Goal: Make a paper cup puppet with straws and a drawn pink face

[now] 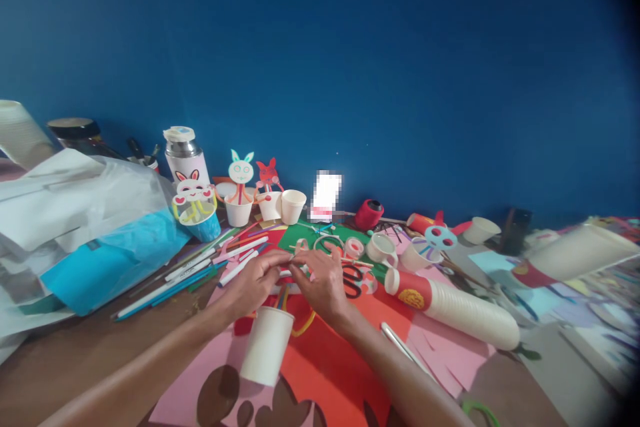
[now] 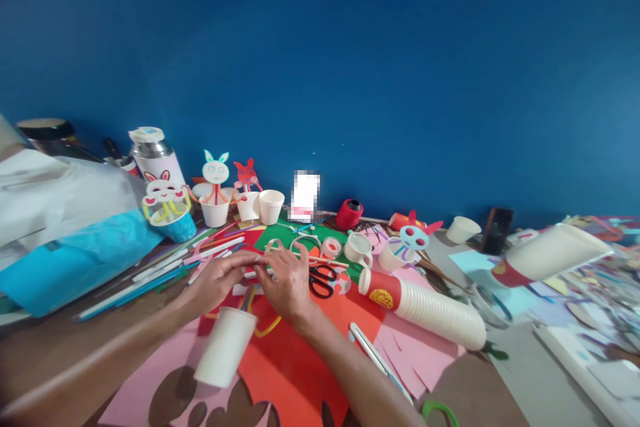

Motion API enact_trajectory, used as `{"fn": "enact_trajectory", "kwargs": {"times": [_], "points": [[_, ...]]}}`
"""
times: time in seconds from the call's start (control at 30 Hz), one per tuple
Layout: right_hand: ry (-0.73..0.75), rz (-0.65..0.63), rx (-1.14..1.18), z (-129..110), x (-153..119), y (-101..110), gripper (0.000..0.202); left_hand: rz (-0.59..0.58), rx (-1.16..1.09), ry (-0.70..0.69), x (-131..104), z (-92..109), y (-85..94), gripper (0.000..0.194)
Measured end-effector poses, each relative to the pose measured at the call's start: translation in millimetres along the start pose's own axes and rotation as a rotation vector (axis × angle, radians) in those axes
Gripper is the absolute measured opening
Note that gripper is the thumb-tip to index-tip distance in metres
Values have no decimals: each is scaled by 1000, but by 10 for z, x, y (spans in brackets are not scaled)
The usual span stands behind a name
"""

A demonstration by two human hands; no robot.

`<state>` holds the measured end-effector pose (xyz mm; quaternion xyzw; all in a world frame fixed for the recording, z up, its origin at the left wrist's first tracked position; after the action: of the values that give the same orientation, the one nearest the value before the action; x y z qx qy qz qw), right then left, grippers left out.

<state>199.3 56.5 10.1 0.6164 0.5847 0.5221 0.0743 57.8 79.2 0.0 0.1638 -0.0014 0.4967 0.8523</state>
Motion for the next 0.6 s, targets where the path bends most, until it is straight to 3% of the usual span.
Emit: {"fn": "enact_trajectory", "kwargs": {"times": [0.23,0.6], "points": [[-13,39,-38,-12,5,30,8,11,110,-61,-60,180,-87,47],[-69,14,54,20,6,35,13,-2,139,-38,-53,191,-63,49]]}}
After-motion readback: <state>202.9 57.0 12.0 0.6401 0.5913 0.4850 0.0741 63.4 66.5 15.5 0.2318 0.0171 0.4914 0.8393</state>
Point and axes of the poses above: each hand's wrist, its own x-axis towards the middle knuckle, its own y-axis out of the back of the hand, z = x × y, the point moved 4 cm from there along x, towards the middle knuckle, and after that the axes turned 4 degrees about -z, right-handed, at the moved point
